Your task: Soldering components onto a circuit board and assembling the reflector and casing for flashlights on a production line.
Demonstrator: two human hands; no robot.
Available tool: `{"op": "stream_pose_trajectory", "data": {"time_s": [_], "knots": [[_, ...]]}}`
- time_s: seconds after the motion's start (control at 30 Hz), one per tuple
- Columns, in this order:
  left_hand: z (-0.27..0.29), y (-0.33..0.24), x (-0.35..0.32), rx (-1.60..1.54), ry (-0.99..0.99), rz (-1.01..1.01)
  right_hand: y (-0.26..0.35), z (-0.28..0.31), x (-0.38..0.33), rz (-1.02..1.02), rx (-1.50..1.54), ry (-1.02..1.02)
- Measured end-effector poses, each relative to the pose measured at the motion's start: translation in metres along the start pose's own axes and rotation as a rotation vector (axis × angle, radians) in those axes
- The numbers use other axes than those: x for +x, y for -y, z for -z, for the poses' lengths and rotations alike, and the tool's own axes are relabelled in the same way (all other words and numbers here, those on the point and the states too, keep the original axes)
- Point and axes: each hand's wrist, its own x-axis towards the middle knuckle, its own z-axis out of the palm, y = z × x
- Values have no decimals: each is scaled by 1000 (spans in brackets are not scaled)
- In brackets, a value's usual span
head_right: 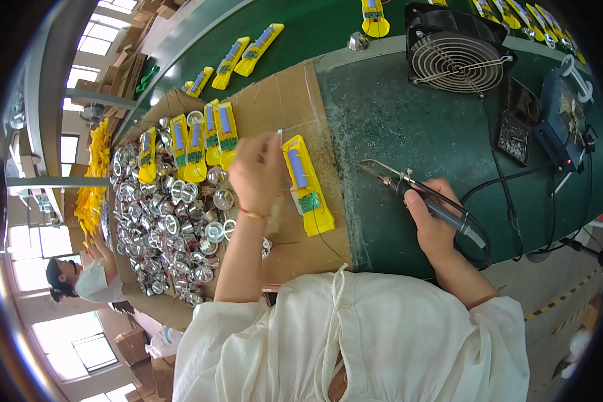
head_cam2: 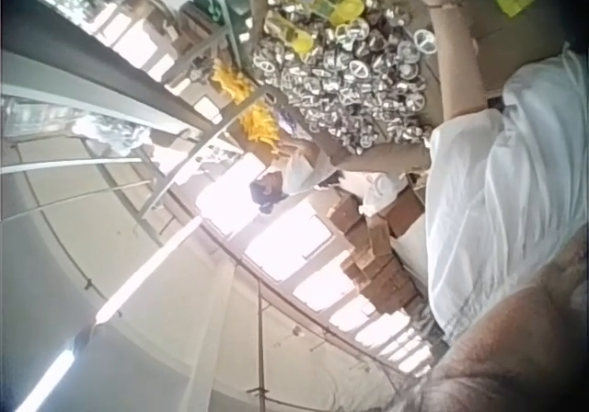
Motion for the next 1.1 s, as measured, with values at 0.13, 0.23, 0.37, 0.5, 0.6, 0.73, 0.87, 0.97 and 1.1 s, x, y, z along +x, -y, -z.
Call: {"op": "stream_pose_trajectory", "data": {"time_s": [0.13, 0.23, 0.37, 0.5, 0.6, 0.73, 0.87, 0.97, 1.1], "knots": [[7, 24, 52, -74, 121, 116, -2, 0, 0, -21, -71, 14], [-3, 42, 62, -8, 643, 86, 3, -2, -2, -54, 46, -4], [-10, 60, 53, -210, 726, 276, 1, -1, -3, -21, -1, -13], [0, 45, 43, -65, 610, 110, -2, 0, -5, -44, 37, -5], [2, 37, 42, -130, 350, -3, 1, 2, -3, -20, -3, 10], [10, 20, 40, -127, 274, -183, 1, 1, -3, -14, -36, 21], [6, 21, 30, -167, 392, -153, 1, -1, -1, -15, 0, 14], [4, 20, 27, -219, 487, -104, 1, -1, -1, -10, -10, 11], [-3, 18, 25, -202, 475, -115, 1, 1, -4, -14, -14, 33]]}}
